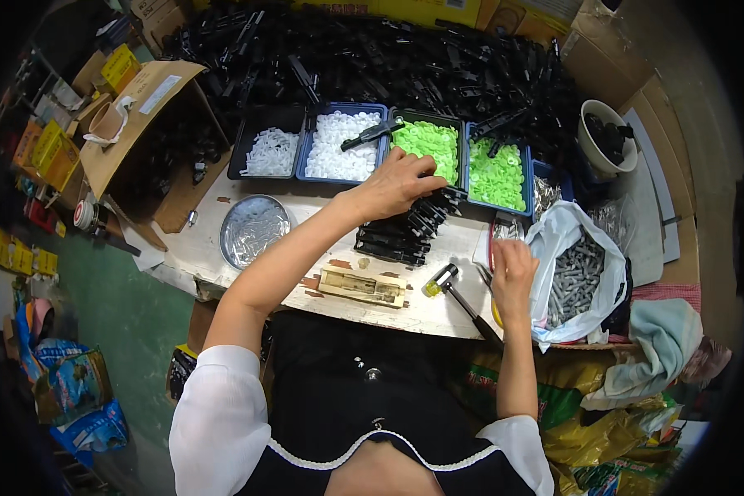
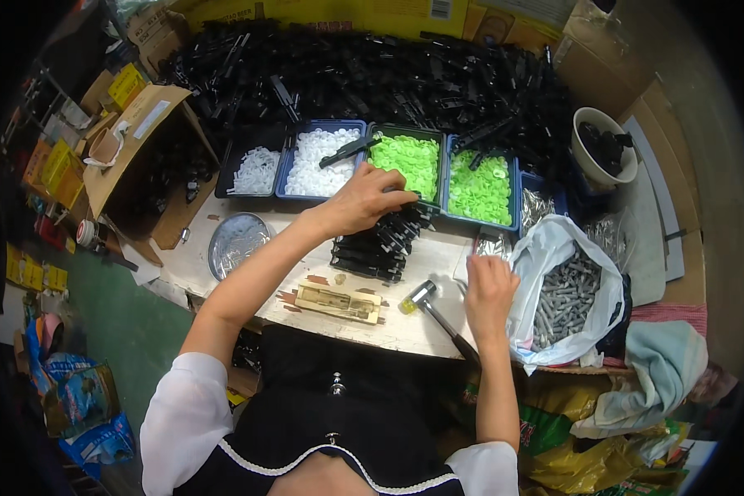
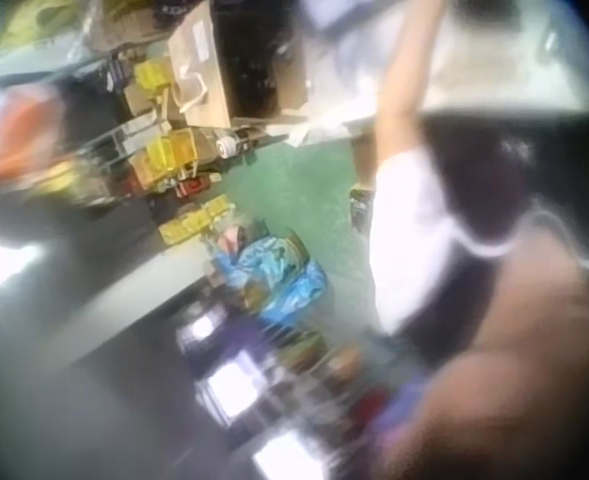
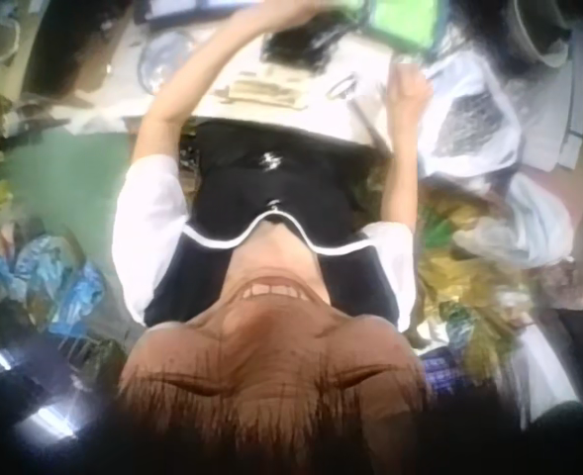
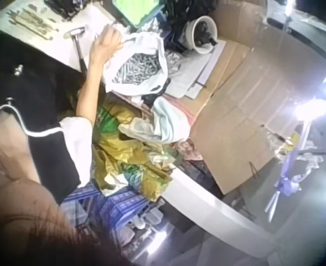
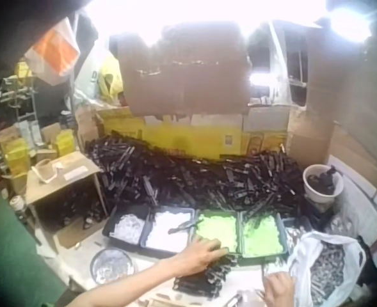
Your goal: The person assembles components by hand and using a mallet, picking up small white and green plastic pieces from bins, placing them into larger black frames, and hammering them into place on a wooden jig.
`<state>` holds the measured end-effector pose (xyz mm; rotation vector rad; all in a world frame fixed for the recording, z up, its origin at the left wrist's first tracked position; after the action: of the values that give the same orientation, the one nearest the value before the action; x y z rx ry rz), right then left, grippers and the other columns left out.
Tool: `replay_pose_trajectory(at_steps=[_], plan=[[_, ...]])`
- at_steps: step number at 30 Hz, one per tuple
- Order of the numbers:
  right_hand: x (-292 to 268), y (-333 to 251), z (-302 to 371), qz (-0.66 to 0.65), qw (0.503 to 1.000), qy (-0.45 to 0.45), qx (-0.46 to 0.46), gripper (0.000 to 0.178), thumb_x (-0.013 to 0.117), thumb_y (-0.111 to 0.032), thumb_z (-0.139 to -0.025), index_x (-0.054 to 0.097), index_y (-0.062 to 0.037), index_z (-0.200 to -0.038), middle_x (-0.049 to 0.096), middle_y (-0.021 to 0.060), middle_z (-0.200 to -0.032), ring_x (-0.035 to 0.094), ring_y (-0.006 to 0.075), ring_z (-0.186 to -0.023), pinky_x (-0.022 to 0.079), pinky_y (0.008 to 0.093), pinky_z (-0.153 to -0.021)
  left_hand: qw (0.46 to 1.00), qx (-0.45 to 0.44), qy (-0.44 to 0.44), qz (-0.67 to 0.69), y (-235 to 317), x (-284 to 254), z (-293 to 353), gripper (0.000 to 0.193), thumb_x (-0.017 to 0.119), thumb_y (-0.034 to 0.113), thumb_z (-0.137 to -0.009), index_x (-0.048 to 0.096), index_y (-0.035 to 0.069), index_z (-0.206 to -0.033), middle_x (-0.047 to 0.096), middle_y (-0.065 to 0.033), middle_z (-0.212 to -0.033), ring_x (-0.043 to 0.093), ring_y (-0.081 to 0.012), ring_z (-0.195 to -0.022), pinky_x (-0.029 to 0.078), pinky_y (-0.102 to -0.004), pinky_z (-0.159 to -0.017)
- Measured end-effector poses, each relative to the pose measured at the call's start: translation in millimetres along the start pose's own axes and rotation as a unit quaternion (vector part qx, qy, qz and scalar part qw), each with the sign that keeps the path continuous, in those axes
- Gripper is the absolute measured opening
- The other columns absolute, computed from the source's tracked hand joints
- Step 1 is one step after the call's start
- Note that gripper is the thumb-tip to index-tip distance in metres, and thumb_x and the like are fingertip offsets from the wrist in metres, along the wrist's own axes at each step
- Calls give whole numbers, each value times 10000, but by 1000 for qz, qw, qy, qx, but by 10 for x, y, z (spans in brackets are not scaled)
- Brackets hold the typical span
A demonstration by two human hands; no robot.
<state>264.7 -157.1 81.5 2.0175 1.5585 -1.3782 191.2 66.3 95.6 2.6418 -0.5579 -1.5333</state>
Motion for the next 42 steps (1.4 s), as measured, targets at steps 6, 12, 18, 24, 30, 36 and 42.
replay_pose_trajectory(at_steps=[6, 12, 18, 24, 30, 36, 42], plan=[[102, -422, -1135, -15, 991, 69, -109, 42, 576, -77, -773, 596, -87, -808, 550, 47, -786, 521, 231, -781, 316, 366, -651, 996, -35, 79, -13, 24, -173, 82, 369, 642, 203, -757, 546, 168, -1112, 509, -53, -1015, 465, -218, -1009, 305, -402, -825], [1065, -1169, -2023, 66, 950, -197, -232, 150, 524, -33, -660, 625, -85, -758, 594, 78, -817, 558, 265, -874, 371, 421, -726, 953, -215, 215, -11, -128, -898, 999, 325, 662, 145, -741, 605, 88, -1056, 559, -72, -1022, 491, -249, -1006, 335, -363, -863], [2070, -2108, -2746, 87, 965, -105, -224, 206, 541, -137, -699, 621, -31, -856, 605, 162, -898, 558, 335, -871, 402, 474, -731, 837, -435, 323, -75, -473, -1353, 2519, 168, 631, 112, -773, 653, 39, -922, 615, -94, -816, 554, -240, -824, 421, -323, -732], [2523, -2286, -3113, 111, 977, -142, -112, 278, 468, -161, -800, 629, -9, -967, 629, 181, -990, 604, 328, -951, 460, 446, -783, 718, -607, 323, -107, -600, -1576, 3788, 143, 619, 83, -740, 645, 7, -858, 602, -136, -770, 585, -253, -680, 457, -315, -632], [2201, -1310, -3342, 28, 975, -197, 101, 420, 594, -289, -698, 597, -1, -1004, 599, 220, -1034, 560, 354, -1015, 444, 392, -835, 718, -621, 265, -168, -871, -1559, 3828, 221, 666, 138, -705, 638, 26, -893, 605, -171, -822, 592, -320, -773, 462, -371, -683], [1500, -911, -3152, -340, 907, -203, 143, 313, 605, -84, -719, 570, -24, -1024, 574, 27, -761, 555, 125, -637, 472, 266, -536, 745, -630, 147, -164, -1336, -1249, 3790, 283, 683, 178, -697, 630, 31, -933, 603, -191, -868, 585, -357, -850, 457, -414, -713], [725, -1674, -991, -309, 909, -208, -187, 345, 543, 24, -761, 576, -82, -1088, 604, 71, -928, 592, 182, -837, 478, 304, -719, 686, -657, 306, 59, -1014, -1476, 4008, 219, 695, 130, -729, 628, -11, -883, 593, -82, -669, 568, -160, -587, 460, -282, -511]])
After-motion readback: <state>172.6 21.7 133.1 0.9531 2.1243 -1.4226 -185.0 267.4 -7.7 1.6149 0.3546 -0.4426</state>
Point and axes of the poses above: each hand's wrist, its own z-axis away from the middle knuckle, its own x-axis out of the palm, y = z × x, the point moved 4 cm from there along -z, towards the middle knuckle
